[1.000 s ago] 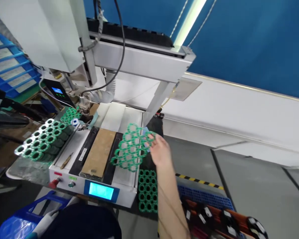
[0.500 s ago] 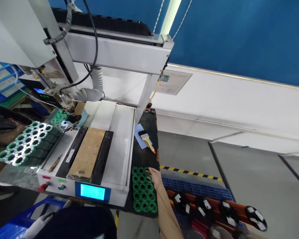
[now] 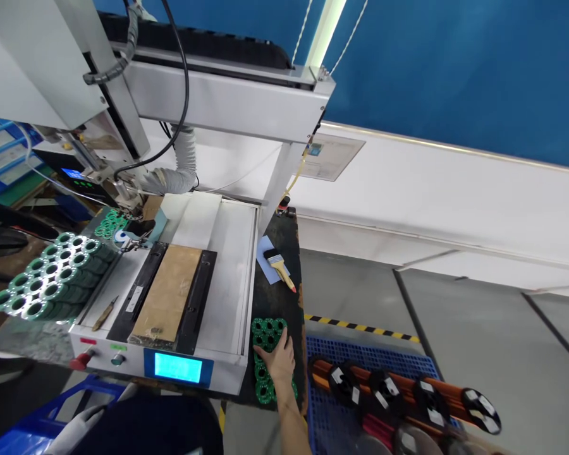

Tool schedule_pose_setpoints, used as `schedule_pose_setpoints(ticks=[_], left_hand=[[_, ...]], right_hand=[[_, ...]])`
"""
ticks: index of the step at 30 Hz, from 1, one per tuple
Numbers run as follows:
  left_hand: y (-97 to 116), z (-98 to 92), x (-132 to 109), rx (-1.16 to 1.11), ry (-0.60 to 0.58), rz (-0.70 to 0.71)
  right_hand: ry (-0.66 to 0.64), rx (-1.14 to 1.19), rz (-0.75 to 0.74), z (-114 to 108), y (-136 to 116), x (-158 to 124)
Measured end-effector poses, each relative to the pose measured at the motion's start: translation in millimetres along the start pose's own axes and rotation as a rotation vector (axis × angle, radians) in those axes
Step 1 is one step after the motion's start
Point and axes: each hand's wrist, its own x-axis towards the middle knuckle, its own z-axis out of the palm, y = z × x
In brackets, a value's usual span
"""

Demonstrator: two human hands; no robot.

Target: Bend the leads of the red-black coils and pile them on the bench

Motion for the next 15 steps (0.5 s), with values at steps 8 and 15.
schedule_pose_setpoints(ticks=[8, 15], left_hand=[[-8, -10.1, -4, -0.141, 0.066, -0.034], [8, -113.7, -15, -0.376, 0.696, -0.009]], right_hand=[[0.048, -0.091, -0.018, 8, 7, 2], [0.144, 0.010, -0.138, -20, -16, 11]])
